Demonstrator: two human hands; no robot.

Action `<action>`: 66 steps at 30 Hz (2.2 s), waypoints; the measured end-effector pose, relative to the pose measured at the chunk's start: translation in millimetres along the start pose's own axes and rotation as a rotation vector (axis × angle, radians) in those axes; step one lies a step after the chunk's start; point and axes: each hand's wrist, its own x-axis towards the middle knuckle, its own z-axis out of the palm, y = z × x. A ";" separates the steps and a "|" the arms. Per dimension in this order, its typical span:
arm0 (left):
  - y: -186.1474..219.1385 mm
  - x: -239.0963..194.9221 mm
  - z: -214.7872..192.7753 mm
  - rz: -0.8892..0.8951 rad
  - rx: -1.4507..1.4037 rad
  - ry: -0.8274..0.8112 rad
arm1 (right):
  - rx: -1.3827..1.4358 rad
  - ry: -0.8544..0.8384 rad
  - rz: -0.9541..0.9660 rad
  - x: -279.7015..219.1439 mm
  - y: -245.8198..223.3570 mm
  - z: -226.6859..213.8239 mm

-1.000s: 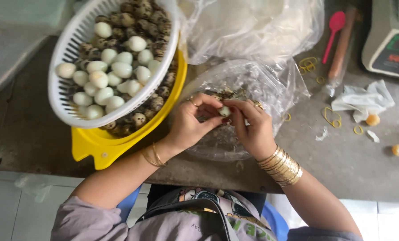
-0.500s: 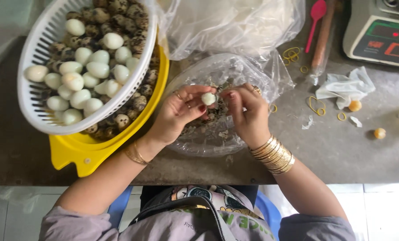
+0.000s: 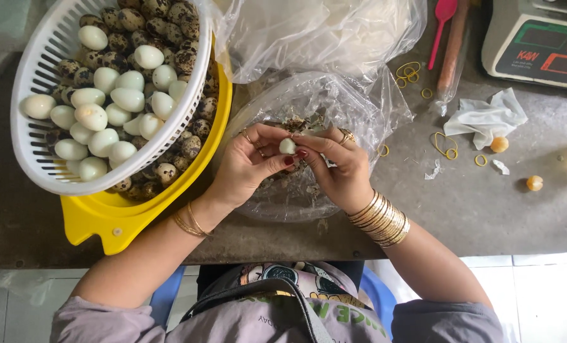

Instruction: The person peels boiled quail eggs by hand, removing the shells and placing the peeled eggs into a white colander. The discarded shells are dropped into a plastic bag on the table.

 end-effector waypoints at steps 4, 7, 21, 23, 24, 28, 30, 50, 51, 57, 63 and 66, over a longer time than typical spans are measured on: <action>1.8 -3.4 5.0 -0.005 -0.017 0.006 | -0.033 0.002 0.005 0.1 -3.6 1.2; 9.8 -5.8 10.6 -0.048 0.002 -0.022 | -0.072 -0.015 0.030 -3.9 6.1 -1.6; 12.2 -6.5 6.4 -0.060 -0.109 -0.147 | 0.054 -0.024 0.162 6.4 7.9 -11.3; 11.3 -1.9 2.5 -0.054 -0.118 -0.124 | -0.022 -0.060 0.100 14.3 -7.5 -8.7; 10.4 -0.3 0.3 -0.049 -0.130 -0.098 | -0.097 -0.099 0.041 17.5 -15.2 -7.1; 0.8 3.5 -5.5 -0.010 -0.062 -0.040 | -0.088 -0.110 -0.008 0.0 -0.7 1.8; 10.0 1.4 3.6 -0.016 -0.010 -0.012 | -0.073 -0.069 -0.004 0.2 -4.7 4.4; 19.5 -2.8 10.8 0.092 0.148 -0.006 | -0.008 -0.040 0.074 1.2 -6.9 0.9; 19.6 -3.9 12.5 0.114 0.180 -0.001 | -0.006 -0.035 0.071 1.4 -7.4 0.6; 23.3 -5.2 16.7 0.067 0.099 -0.028 | -0.139 -0.021 0.067 -2.8 -1.1 2.5; 17.7 -3.3 14.9 0.004 -0.043 -0.048 | -0.173 -0.001 0.050 -8.6 4.3 2.6; 1.4 -1.6 3.2 -0.027 -0.019 -0.011 | -0.062 -0.057 0.040 -10.6 6.3 0.9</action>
